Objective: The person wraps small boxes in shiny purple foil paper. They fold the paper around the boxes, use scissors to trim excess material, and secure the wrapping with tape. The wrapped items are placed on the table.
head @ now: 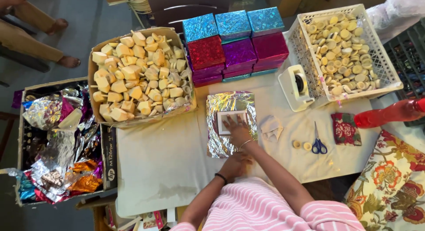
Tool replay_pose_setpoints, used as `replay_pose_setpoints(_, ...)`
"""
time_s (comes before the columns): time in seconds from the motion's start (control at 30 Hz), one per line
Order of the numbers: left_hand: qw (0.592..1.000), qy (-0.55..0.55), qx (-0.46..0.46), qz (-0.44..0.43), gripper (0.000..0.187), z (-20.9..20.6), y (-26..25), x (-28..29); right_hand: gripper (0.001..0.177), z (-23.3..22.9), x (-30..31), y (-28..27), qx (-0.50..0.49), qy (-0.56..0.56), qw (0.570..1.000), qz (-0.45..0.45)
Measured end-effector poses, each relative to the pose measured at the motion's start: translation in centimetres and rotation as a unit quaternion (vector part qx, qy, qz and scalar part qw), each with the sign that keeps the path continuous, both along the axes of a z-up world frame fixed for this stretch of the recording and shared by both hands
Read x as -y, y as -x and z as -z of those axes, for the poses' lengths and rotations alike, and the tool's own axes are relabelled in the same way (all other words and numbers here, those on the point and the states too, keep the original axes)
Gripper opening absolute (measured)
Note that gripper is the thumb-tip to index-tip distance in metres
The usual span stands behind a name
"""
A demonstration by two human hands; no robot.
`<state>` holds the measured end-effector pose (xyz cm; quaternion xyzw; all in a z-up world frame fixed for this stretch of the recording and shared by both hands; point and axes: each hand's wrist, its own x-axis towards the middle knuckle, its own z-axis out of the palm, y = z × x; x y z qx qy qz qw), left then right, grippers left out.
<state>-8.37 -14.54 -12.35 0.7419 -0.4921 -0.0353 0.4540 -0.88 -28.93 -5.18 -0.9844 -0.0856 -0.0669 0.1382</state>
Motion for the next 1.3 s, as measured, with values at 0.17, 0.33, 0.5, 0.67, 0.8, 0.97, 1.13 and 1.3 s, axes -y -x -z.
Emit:
replay_pose_setpoints(0.17,0.908,-0.077,-0.144,-0.386,0.017,-4.0,-2.5,-5.1,0.046,7.8,5.1,3.6,0.015,-0.205,0.934,0.291)
replay_pose_setpoints(0.33,0.820,-0.074,-0.170,-0.541,0.026,3.1,-6.0,-7.4,0.071,11.8,7.7,6.5,-0.114,-0.218,0.877,0.413)
replay_pose_setpoints(0.5,0.793,-0.157,-0.344,-0.478,0.039,3.1,-4.9,-7.7,0.064,13.8,9.9,7.5,-0.172,-0.288,0.849,0.409)
replay_pose_setpoints(0.67,0.769,-0.062,-0.456,-0.444,0.025,4.6,-3.3,-8.9,0.058,3.2,7.1,7.7,-0.143,-0.228,0.876,0.400)
replay_pose_setpoints(0.8,0.737,-0.003,-0.519,-0.432,0.031,2.2,-3.7,-8.8,0.090,-4.4,3.3,3.3,-0.064,-0.101,0.985,0.128)
replay_pose_setpoints(0.97,0.745,-0.010,-0.516,-0.422,0.028,4.2,-3.9,-9.5,0.126,-5.9,0.0,-1.5,-0.246,0.060,0.967,-0.018)
replay_pose_setpoints(1.13,0.700,0.067,-0.620,-0.348,0.018,3.2,-3.8,-10.2,0.121,-5.3,0.9,-3.2,-0.273,0.115,0.954,-0.049)
replay_pose_setpoints(1.3,0.734,-0.004,-0.567,-0.375,0.019,2.1,-3.1,-10.2,0.110,-1.1,2.0,-0.6,-0.187,0.139,0.971,-0.054)
